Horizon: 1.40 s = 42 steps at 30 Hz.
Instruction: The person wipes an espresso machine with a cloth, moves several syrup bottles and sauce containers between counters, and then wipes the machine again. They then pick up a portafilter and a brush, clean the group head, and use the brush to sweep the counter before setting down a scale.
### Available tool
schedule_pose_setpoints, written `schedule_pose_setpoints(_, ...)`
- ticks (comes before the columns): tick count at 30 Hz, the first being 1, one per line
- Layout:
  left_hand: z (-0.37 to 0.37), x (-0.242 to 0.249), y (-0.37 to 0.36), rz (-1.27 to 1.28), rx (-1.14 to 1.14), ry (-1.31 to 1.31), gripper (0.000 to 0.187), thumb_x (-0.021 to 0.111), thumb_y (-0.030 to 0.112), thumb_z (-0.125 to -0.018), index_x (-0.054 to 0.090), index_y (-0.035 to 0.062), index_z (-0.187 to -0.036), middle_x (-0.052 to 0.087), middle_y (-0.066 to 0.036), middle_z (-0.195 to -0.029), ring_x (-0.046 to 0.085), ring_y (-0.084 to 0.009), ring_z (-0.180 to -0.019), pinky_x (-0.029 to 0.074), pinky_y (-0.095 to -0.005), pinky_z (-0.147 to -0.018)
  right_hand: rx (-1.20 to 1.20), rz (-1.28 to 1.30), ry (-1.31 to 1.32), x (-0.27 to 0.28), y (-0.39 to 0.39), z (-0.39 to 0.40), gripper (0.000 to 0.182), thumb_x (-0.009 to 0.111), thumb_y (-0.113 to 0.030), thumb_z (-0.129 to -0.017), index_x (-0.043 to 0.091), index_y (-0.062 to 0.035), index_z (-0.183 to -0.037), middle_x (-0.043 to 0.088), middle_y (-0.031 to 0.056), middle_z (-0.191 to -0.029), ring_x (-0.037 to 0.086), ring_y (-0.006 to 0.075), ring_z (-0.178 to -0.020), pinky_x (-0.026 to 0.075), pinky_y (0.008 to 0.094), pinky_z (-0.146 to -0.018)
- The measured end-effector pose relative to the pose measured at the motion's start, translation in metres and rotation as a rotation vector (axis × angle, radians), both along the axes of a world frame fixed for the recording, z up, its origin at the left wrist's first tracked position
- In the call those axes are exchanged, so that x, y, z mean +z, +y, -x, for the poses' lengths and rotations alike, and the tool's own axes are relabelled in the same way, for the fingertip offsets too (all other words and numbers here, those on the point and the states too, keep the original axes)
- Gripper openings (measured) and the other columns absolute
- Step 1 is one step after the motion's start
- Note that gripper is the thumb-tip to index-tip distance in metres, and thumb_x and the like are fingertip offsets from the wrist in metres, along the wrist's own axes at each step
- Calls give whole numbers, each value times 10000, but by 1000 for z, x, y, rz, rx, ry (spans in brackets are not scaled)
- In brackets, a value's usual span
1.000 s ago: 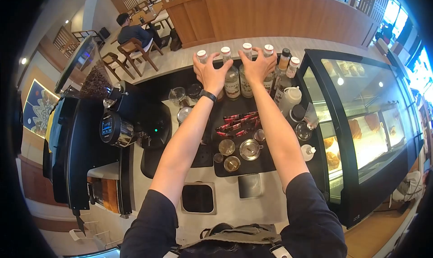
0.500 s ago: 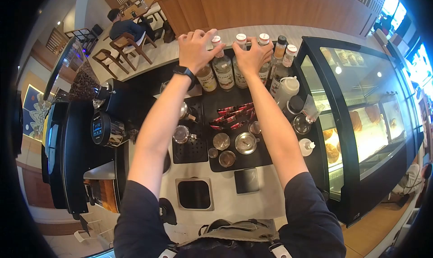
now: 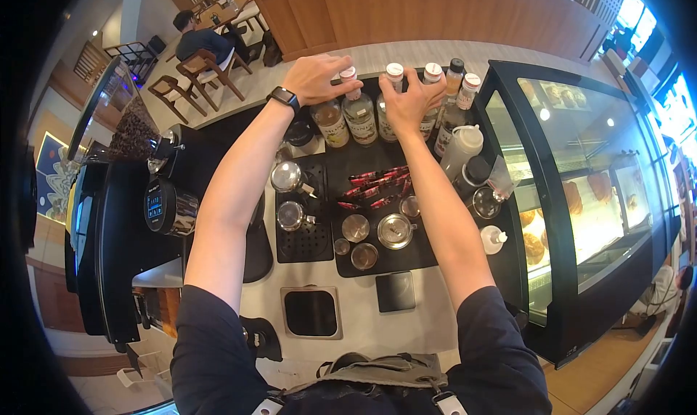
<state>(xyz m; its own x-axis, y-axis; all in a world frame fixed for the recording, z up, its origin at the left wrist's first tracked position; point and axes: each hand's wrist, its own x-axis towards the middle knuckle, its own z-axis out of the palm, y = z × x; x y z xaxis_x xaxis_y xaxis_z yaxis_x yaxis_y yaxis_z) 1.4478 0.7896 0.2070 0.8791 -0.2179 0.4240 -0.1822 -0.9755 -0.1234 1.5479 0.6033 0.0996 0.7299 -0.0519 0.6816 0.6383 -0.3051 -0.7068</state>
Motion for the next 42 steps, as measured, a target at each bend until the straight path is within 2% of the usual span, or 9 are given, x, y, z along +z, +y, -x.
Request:
schedule_pose_setpoints(4, -4, -13, 3, -68, -66, -140, 484, 655, 595, -939, 635, 112, -945, 704, -78, -777, 700, -294, -751, 535, -401, -637, 6, -14, -36, -5, -4, 2, 434, 858, -428, -772, 731, -141, -1073, 272, 271, -1460, 257, 458, -1355, 165, 629, -1137)
schedule_pose_setpoints(10, -1, -23, 4, -61, -76, -306, 481, 687, 577, -912, 602, 104, -935, 687, -58, -807, 698, -276, -768, 535, -388, -638, -1, 28, -12, -2, 0, 8, 429, 850, -433, -784, 733, -128, -1063, 301, 236, -1448, 276, 432, -1338, 165, 618, -1126)
schedule_pose_setpoints(14, 2, -22, 4, -26, -80, -323, 459, 707, 543, -909, 593, 99, -934, 674, -57, -817, 695, -277, -774, 537, -392, -645, -19, 32, -28, -1, 5, 4, 421, 841, -435, -793, 741, -129, -1064, 311, 222, -1446, 279, 424, -1340, 164, 606, -1128)
schedule_pose_setpoints(19, 4, -12, 2, -9, -78, -345, 445, 725, 520, -901, 597, 94, -918, 675, -63, -811, 696, -278, -777, 537, -392, -648, -25, 36, -1, 1, 5, 5, 416, 835, -439, -799, 746, -129, -1063, 307, 225, -1450, 272, 426, -1348, 160, 607, -1131)
schedule_pose_setpoints(22, 0, -8, 4, -31, -127, -397, 470, 715, 579, -877, 604, 124, -917, 673, -39, -772, 697, -253, -730, 534, -375, -622, -35, 27, -20, 2, 5, 4, 415, 832, -440, -802, 746, -125, -1058, 300, 232, -1454, 267, 430, -1351, 156, 612, -1132)
schedule_pose_setpoints(25, 4, -6, 1, -46, -126, -413, 474, 728, 577, -862, 606, 121, -913, 674, -37, -777, 698, -250, -733, 536, -369, -624, -31, 26, 8, 2, 4, 4, 417, 830, -442, -803, 745, -121, -1056, 299, 239, -1454, 265, 432, -1349, 153, 615, -1132)
schedule_pose_setpoints(42, 33, 38, 0, 72, -76, -508, 421, 781, 510, -862, 596, 133, -867, 679, -38, -748, 691, -260, -689, 529, -381, -586, -65, -3, 2, 7, 4, 0, 438, 806, -458, -820, 735, -97, -1057, 292, 266, -1455, 252, 442, -1370, 149, 619, -1134)
